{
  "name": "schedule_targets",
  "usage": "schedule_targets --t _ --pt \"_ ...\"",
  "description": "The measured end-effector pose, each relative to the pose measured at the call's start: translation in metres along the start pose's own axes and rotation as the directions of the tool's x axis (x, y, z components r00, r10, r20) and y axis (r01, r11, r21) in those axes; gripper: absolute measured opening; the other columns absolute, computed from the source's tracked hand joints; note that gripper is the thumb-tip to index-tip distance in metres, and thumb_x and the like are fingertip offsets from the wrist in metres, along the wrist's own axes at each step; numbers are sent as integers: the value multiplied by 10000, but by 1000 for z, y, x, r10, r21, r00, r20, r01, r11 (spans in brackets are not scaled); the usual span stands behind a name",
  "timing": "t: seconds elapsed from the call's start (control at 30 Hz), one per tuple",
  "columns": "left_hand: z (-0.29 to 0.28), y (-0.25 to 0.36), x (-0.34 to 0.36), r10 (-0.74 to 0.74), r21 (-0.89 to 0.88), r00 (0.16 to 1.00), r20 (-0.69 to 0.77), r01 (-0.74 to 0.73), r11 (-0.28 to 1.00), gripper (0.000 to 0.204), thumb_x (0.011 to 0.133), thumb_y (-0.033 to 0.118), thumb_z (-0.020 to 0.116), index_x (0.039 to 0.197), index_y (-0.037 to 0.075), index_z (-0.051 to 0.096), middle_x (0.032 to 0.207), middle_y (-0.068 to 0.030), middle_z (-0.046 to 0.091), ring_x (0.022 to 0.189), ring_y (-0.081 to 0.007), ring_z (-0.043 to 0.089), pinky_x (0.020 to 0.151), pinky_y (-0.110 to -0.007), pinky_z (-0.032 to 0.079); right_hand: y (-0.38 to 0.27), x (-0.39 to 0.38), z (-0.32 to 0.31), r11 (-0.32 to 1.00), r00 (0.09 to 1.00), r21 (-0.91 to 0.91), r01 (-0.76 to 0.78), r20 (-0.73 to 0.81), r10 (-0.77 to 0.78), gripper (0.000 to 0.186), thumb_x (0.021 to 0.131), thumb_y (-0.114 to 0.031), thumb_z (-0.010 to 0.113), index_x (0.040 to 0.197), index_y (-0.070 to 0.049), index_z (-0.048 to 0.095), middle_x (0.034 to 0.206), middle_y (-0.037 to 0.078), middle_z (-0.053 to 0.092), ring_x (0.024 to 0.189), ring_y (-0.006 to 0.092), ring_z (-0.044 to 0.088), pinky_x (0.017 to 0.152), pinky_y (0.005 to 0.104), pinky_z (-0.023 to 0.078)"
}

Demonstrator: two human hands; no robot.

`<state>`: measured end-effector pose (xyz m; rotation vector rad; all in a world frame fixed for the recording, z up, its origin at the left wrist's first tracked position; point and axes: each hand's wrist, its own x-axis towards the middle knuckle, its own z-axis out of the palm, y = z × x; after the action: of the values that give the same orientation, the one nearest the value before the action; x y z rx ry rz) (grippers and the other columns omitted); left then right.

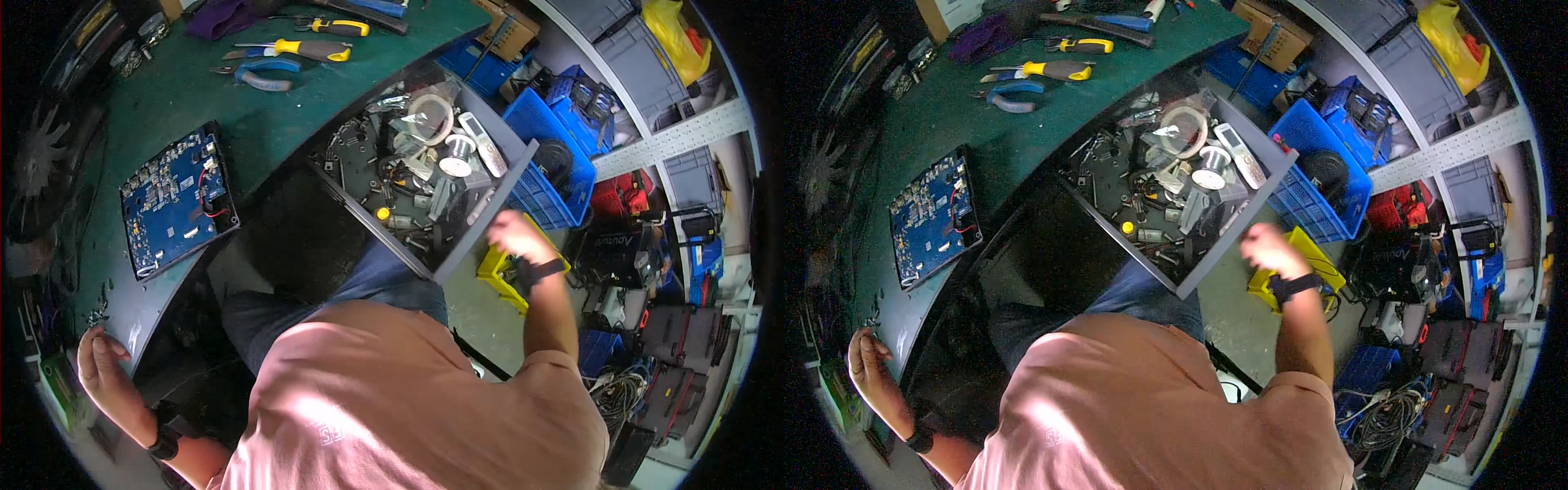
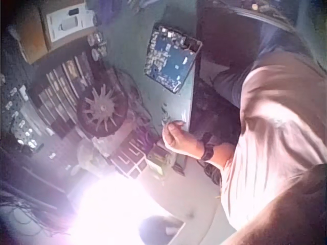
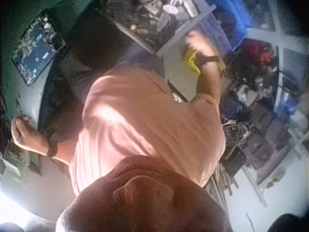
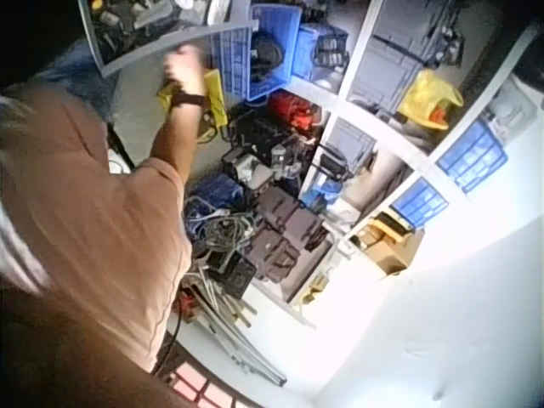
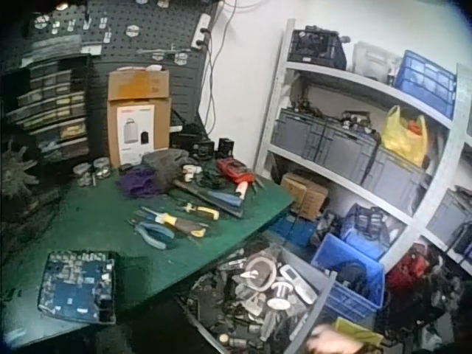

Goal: The person works on a blue circuit board at a cluttered workbench. They use pliers to remove a component and a screwdriver to adjust parts on the board. The person also handles a black fan-like object and retrieves small items from a drawer.

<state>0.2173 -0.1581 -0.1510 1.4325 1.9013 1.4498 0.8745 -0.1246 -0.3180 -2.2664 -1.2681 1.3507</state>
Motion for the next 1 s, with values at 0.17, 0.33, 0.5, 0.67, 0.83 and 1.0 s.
schedule_targets --t 0.17,0.33,0.5,0.67,0.83,1.0 --pt "-3 -6 -12 -33 -49 998 50 36 998 250 999 186 559 1093 -39 620 743 -28 556 687 -100 480 671 -235 383 -18 -4 50 994 997 82 69 37 -72 209 856 -54 525 1018 29 627 768 74 637 602 178 626 498 315 514" --pt "-10 -11 -26 -122 -67 989 79 127 990 265 1000 196 555 1110 -37 616 780 -39 581 692 -102 489 661 -242 399 -39 -11 51 993 996 92 78 35 -82 242 875 -37 479 1051 38 628 789 88 634 604 175 626 489 309 528" --pt "-15 -6 -29 -145 -15 987 70 147 989 308 999 224 555 1140 -45 608 809 -48 594 699 -104 491 676 -235 406 -46 5 59 990 995 99 100 5 -101 252 879 -56 483 1062 36 630 769 98 648 585 177 634 470 309 523" --pt "-16 -5 -31 -172 12 984 43 172 985 329 998 230 549 1165 -47 605 820 -52 600 702 -106 496 682 -234 411 -63 24 64 992 993 56 117 5 -117 247 879 -131 536 1041 25 640 706 90 658 575 173 648 477 310 528" --pt "-20 -11 -33 -189 15 980 65 189 982 313 996 209 545 1172 -43 606 841 -62 608 714 -110 513 690 -240 422 -78 37 76 988 990 67 136 -52 -133 225 878 -163 554 982 0 670 698 72 658 556 153 635 457 298 506" --pt "-20 -9 -33 -225 18 974 19 224 974 296 991 189 546 1166 -42 608 849 -59 610 719 -115 514 693 -246 426 -94 36 77 971 963 4 241 -125 -238 187 861 -155 582 943 -17 677 731 123 674 606 213 655 531 334 509"
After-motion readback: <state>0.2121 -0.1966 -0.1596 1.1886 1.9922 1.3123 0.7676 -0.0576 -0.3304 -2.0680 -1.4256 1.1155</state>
